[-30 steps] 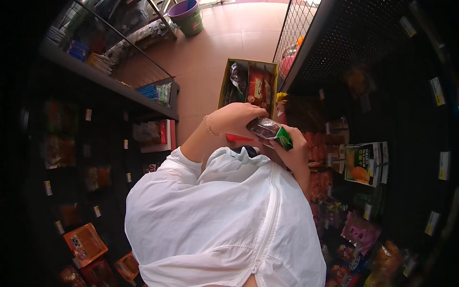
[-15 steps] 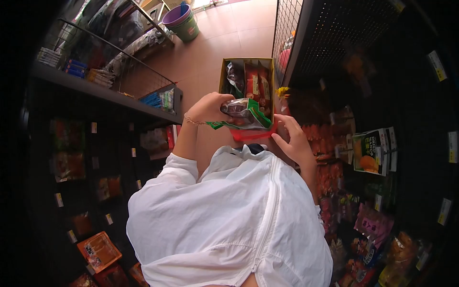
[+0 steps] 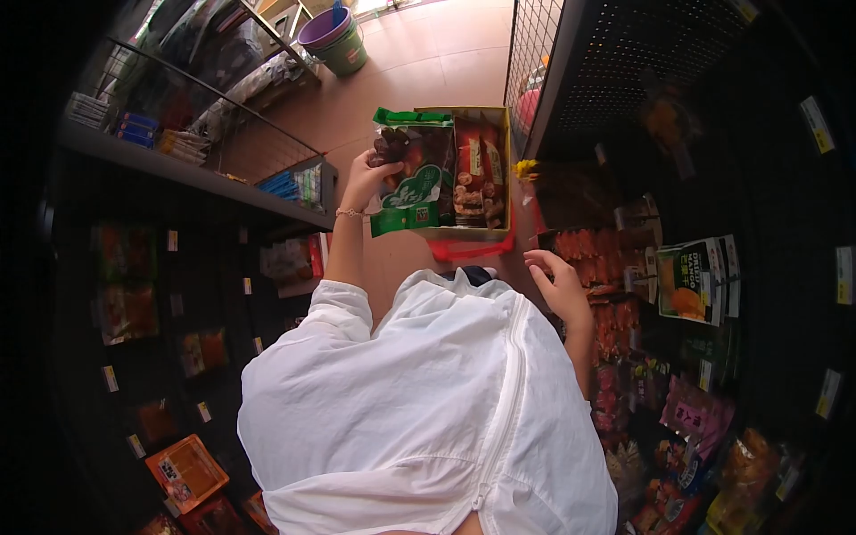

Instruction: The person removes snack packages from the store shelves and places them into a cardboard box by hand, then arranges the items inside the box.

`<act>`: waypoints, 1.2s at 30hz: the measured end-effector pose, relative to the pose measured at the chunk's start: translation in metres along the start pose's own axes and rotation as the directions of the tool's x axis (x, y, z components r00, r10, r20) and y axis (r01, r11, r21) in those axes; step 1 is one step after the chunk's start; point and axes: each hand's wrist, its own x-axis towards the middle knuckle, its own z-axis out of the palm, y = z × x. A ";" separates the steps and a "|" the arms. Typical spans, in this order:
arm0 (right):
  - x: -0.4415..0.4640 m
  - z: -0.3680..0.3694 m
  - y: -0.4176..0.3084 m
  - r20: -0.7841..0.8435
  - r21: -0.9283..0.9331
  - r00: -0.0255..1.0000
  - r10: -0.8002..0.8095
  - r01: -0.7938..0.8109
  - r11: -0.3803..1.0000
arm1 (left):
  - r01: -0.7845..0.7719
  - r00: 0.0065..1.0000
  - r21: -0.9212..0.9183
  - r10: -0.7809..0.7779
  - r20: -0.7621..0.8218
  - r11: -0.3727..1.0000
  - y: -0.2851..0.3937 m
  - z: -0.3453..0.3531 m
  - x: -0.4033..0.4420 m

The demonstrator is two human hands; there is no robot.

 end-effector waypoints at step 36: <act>-0.026 -0.015 0.041 -0.106 0.144 0.977 0.183 -0.167 0.975 | 0.328 0.893 0.228 -0.222 -0.392 0.917 -0.003 -0.013 0.000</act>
